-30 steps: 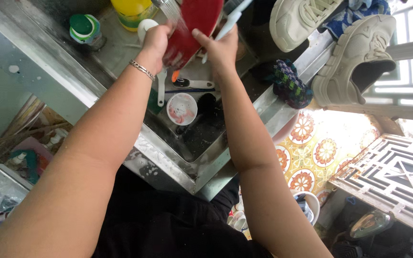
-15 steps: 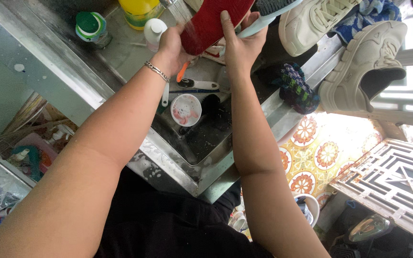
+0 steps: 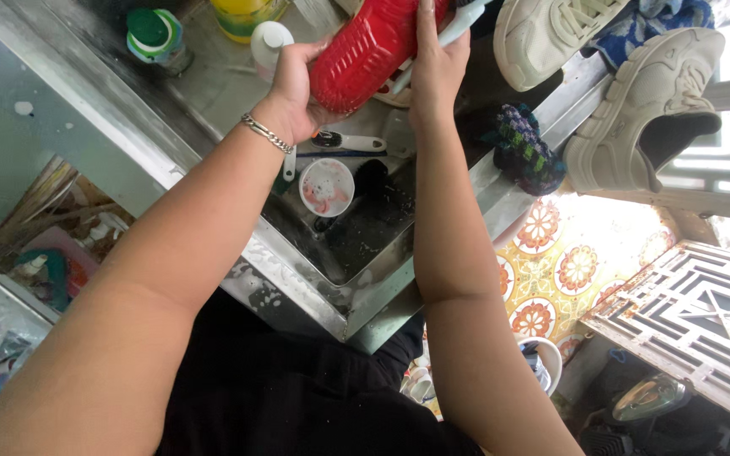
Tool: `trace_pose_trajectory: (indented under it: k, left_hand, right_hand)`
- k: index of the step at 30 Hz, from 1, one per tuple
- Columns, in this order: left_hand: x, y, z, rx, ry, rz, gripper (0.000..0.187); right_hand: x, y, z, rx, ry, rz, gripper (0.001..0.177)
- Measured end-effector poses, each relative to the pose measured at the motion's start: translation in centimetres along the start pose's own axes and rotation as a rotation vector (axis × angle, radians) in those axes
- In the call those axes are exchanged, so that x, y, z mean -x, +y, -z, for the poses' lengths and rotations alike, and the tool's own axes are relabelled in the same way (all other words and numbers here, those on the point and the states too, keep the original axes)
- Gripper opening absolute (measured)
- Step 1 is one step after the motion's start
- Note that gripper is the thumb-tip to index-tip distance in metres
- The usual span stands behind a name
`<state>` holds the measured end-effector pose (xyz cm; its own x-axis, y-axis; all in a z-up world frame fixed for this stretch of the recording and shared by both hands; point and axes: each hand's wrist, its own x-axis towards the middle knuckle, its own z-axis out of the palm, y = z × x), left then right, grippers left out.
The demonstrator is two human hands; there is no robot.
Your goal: The person cleans several sneakers by hand using a small brush and a cleaning solution, scrubbing the soles and the upper materials of different shoes at a sink and under running water.
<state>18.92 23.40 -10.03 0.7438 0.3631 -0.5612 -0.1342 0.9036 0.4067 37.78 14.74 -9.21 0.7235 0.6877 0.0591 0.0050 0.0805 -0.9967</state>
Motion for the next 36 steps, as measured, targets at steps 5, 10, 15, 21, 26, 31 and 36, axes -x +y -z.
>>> trace_pose_trajectory:
  k: [5,10,15,21,26,31,36]
  left_hand:
    - [1.5,0.1,-0.3,0.03,-0.028,-0.064,0.052]
    - [1.4,-0.1,-0.4,0.034,-0.009,-0.105,0.048]
    - [0.3,-1.0,0.3,0.042,-0.03,-0.205,0.038]
    - [0.4,-0.8,-1.3,-0.242,-0.012,-0.517,0.024]
    - [1.9,-1.7,-2.0,-1.568,0.154,-0.868,0.022]
    - [1.9,-3.7,-1.5,-2.088,0.026,-0.844,0.016]
    - [1.9,-5.4,-0.8,-2.002,0.075,-0.969,0.021]
  right_hand:
    - [-0.1,0.8,-0.1,-0.112,-0.072,-0.032,0.03]
    - [-0.3,1.7,0.4,-0.128,-0.092,-0.016,0.024]
    - [0.1,1.3,0.4,-0.15,-0.136,-0.074,0.022]
    - [0.2,1.1,-1.7,-0.199,-0.052,-0.628,0.04]
    - [0.7,0.2,-1.8,-0.254,-0.141,-0.748,0.046]
    - [0.7,1.9,-2.0,-0.407,-0.08,-0.771,0.034]
    - [0.3,2.0,-1.9,-0.448,-0.071,-0.736,0.023]
